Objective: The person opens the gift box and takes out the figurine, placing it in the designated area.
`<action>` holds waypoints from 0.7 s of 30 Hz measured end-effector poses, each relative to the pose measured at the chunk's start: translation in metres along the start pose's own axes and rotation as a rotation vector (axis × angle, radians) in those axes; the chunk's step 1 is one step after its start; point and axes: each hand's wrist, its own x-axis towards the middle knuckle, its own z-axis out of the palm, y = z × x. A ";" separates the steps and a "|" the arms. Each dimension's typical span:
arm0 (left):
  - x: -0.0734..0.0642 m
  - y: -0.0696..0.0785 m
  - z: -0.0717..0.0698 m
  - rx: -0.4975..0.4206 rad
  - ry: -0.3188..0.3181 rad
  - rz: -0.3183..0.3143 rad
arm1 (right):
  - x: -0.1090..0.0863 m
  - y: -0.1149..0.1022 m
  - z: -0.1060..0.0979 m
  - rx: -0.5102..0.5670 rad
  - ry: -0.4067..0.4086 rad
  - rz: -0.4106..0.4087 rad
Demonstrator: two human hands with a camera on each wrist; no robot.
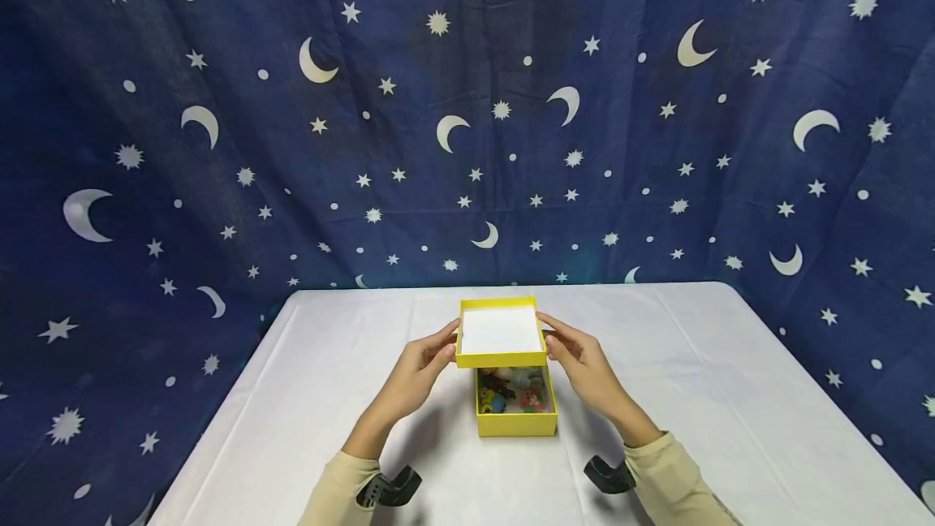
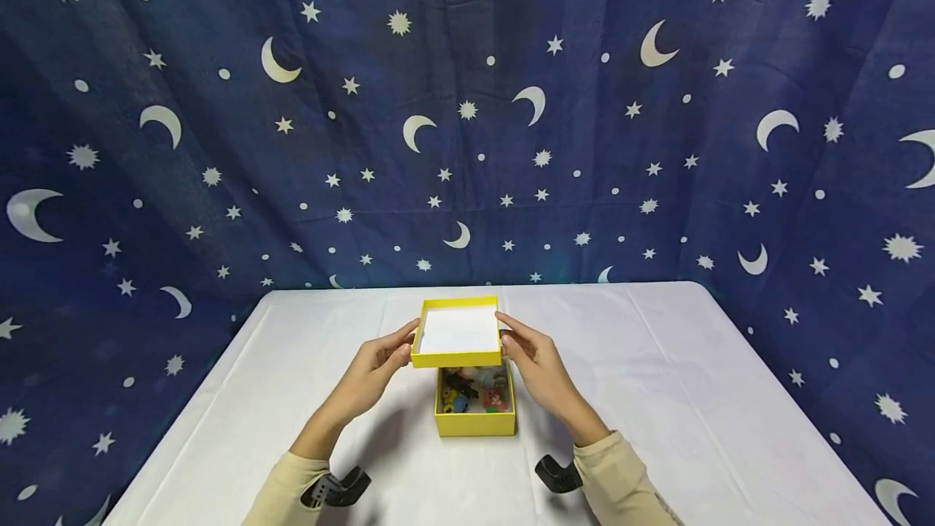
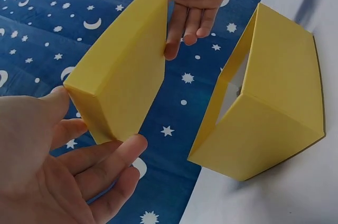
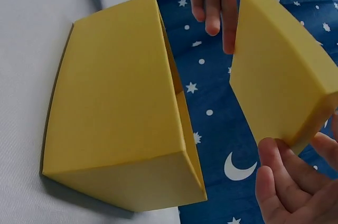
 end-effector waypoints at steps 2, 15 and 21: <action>0.000 0.000 -0.001 -0.015 -0.014 0.002 | 0.001 -0.002 0.000 0.021 -0.011 0.007; -0.005 -0.001 -0.011 -0.090 -0.046 -0.019 | 0.002 -0.012 0.003 0.105 -0.078 0.071; -0.010 -0.001 -0.018 -0.107 -0.035 -0.046 | 0.005 -0.016 0.009 0.116 -0.107 0.088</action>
